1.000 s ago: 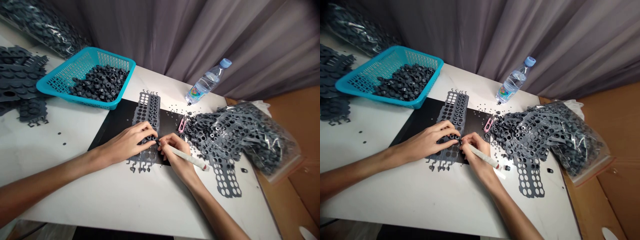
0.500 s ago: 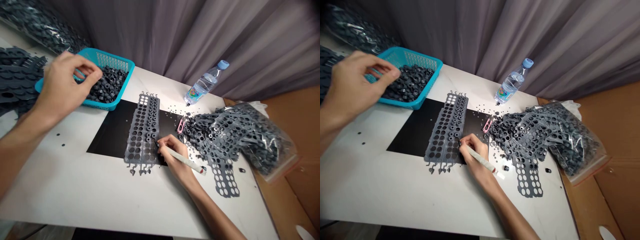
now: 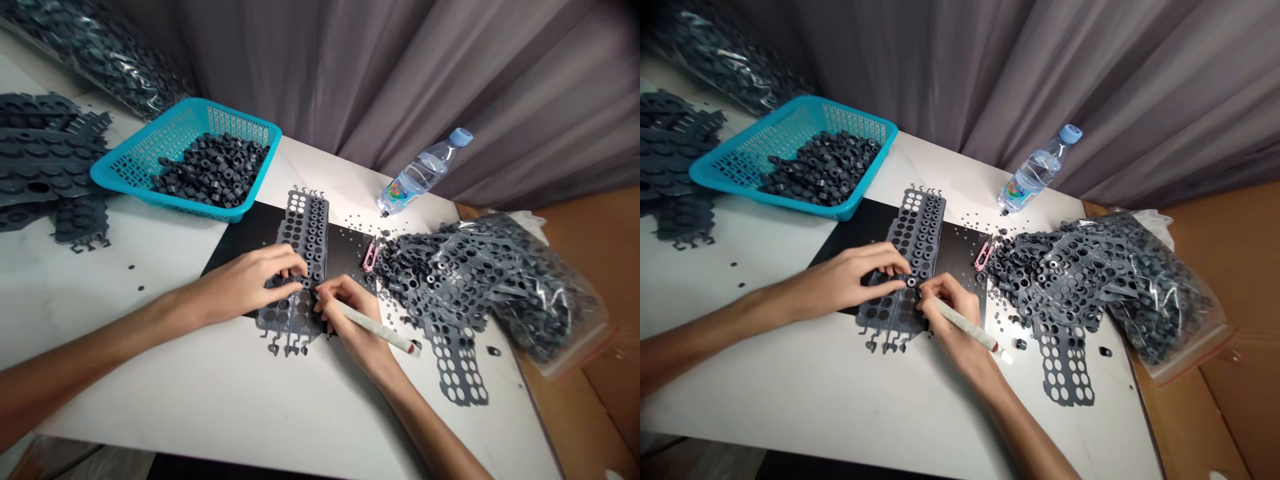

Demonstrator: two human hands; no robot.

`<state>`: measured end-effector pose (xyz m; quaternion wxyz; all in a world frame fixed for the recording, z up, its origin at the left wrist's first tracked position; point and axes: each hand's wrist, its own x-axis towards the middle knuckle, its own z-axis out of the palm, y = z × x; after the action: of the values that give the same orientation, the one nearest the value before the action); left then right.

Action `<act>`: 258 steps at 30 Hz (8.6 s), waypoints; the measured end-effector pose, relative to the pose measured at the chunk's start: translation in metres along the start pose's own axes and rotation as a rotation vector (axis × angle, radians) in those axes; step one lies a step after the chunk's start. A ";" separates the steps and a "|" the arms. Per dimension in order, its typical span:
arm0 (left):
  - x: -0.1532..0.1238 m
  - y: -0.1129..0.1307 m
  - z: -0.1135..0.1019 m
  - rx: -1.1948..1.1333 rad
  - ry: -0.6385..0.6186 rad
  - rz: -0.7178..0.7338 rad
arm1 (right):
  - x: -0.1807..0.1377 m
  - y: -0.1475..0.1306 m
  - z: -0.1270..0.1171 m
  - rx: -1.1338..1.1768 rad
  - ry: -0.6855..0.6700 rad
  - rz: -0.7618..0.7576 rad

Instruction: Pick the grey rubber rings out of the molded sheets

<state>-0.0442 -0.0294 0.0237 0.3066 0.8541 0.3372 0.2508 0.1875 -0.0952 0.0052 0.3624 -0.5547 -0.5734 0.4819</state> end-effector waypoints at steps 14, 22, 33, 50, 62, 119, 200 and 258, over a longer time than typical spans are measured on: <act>0.005 0.011 0.017 0.052 0.208 0.084 | -0.001 -0.001 0.002 -0.114 0.029 -0.053; 0.010 -0.051 -0.093 0.309 0.764 -0.189 | -0.001 0.002 0.002 -0.050 0.016 0.003; 0.013 -0.028 -0.045 0.508 0.661 0.027 | 0.007 0.004 -0.013 0.056 0.121 -0.001; 0.016 0.011 0.037 0.116 0.055 0.119 | 0.008 0.010 -0.010 -0.013 0.092 -0.036; 0.003 -0.082 -0.106 0.389 0.678 -0.233 | 0.006 0.010 -0.011 -0.022 0.080 0.009; -0.001 -0.002 0.014 0.094 -0.046 -0.058 | 0.012 0.004 -0.005 0.072 0.030 -0.005; -0.004 -0.002 0.014 0.199 -0.168 -0.018 | 0.004 0.001 -0.021 0.209 -0.067 0.106; 0.006 -0.006 0.018 0.056 -0.046 0.035 | 0.009 0.002 -0.008 0.060 0.055 0.025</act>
<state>-0.0314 -0.0282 0.0087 0.2858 0.8736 0.3221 0.2269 0.1942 -0.0851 0.0044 0.3884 -0.5637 -0.5414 0.4882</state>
